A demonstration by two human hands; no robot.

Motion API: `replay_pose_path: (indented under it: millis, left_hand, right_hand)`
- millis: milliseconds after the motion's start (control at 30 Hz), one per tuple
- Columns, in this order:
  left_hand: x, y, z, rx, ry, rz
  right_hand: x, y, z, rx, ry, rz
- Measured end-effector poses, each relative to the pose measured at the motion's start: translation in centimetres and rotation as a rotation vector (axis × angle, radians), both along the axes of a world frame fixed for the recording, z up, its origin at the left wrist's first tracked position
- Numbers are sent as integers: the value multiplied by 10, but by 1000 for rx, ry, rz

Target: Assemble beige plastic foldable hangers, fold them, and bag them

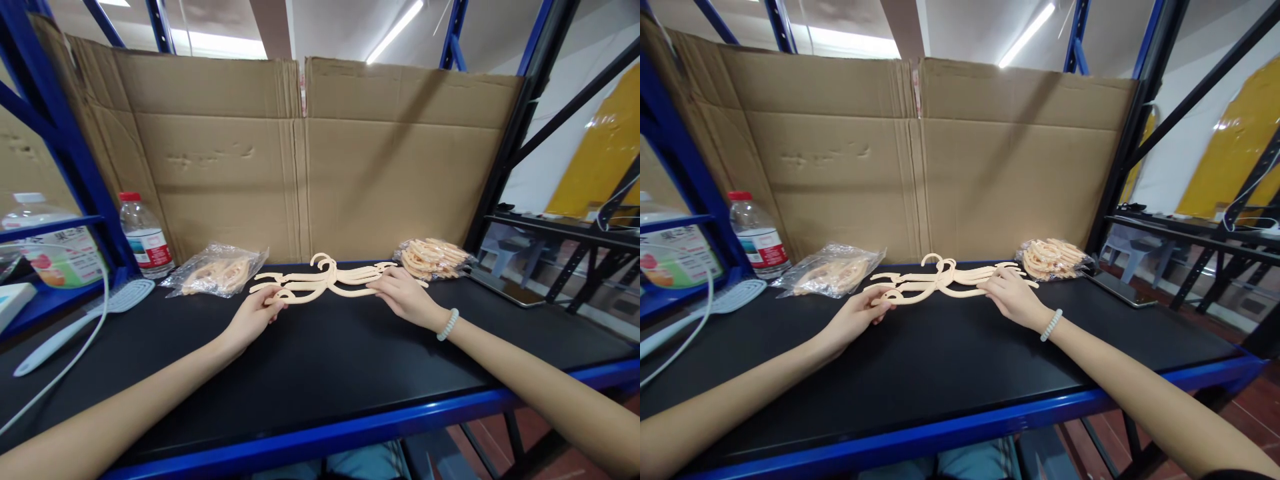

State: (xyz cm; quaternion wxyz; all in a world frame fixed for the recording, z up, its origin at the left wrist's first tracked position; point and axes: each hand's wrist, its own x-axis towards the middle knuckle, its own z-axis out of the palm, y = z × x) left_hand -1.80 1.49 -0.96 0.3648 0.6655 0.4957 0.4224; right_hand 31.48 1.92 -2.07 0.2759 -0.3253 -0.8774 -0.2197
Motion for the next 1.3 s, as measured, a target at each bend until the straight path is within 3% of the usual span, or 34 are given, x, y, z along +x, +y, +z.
replay_pose_path:
  millis: [200,367,500,767,1033,1200,1300]
  left_hand:
    - [1,-1,0,8,-83,2]
    - [1,-1,-2,1,-101,6]
    - [3,-1,-1,-24,-129,26]
    - [5,-3,-4,-24,-125,-12]
    - [9,-4,-3,38,-92,-61]
    - [9,-4,-4,68,-100,-52]
    - [8,-3,-4,69,-106,-50]
  right_hand:
    - [0,-2,0,182,-3,-206]
    - [-3,-4,-5,176,-43,-309]
    - [-6,-1,-8,77,57,-232]
    - [-10,3,-10,-198,428,109]
    - [-16,10,-15,-601,800,182]
    - [-19,16,-11,-661,810,227]
    - [-25,18,-7,-636,816,142]
